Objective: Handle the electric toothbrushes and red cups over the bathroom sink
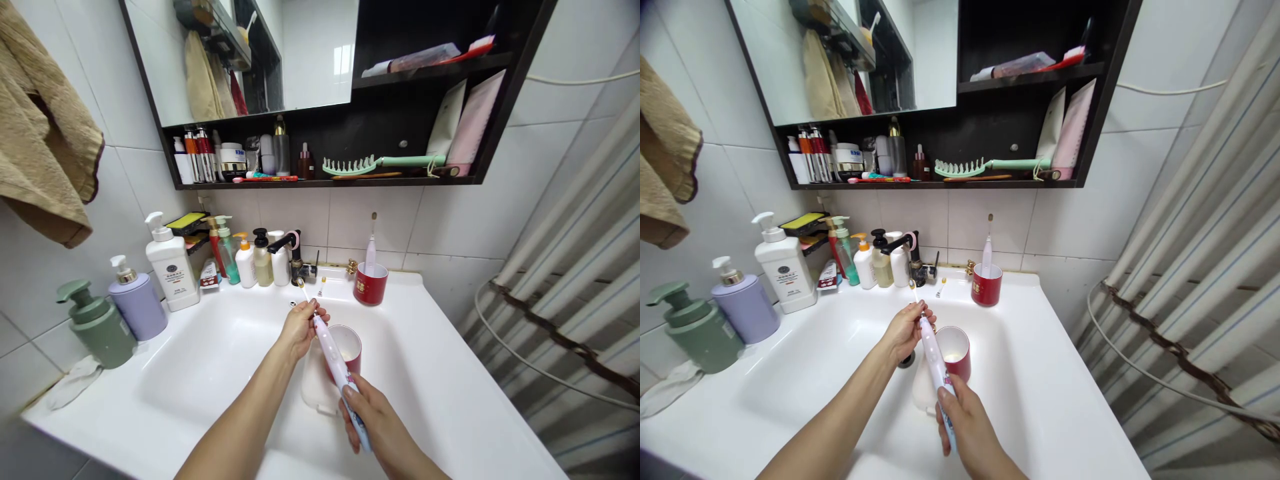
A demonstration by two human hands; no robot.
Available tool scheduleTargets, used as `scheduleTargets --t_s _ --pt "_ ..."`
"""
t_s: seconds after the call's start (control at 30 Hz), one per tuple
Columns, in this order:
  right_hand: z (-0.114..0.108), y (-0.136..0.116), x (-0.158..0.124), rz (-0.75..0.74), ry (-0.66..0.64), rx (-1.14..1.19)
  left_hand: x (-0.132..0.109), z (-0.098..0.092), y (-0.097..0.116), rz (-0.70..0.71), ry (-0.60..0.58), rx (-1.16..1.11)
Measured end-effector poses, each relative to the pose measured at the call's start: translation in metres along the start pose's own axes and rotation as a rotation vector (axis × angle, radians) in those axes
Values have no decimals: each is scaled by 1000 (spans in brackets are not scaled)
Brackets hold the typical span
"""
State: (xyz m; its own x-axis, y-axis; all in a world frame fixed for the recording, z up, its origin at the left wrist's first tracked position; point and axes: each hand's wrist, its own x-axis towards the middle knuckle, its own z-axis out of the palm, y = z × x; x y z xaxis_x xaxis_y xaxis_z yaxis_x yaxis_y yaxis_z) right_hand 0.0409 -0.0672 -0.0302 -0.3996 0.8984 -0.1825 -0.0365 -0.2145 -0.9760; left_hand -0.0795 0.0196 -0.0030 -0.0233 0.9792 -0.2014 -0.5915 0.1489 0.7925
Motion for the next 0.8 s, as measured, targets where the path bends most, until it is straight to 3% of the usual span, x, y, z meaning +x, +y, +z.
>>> scheduleTargets --t_s 0.13,0.8 --pt "-2 5 2 -1 -37 71 -2 2 0 -16 -6 -9" --pt "-1 11 2 -84 37 -19 -6 10 -6 3 -38 -50"
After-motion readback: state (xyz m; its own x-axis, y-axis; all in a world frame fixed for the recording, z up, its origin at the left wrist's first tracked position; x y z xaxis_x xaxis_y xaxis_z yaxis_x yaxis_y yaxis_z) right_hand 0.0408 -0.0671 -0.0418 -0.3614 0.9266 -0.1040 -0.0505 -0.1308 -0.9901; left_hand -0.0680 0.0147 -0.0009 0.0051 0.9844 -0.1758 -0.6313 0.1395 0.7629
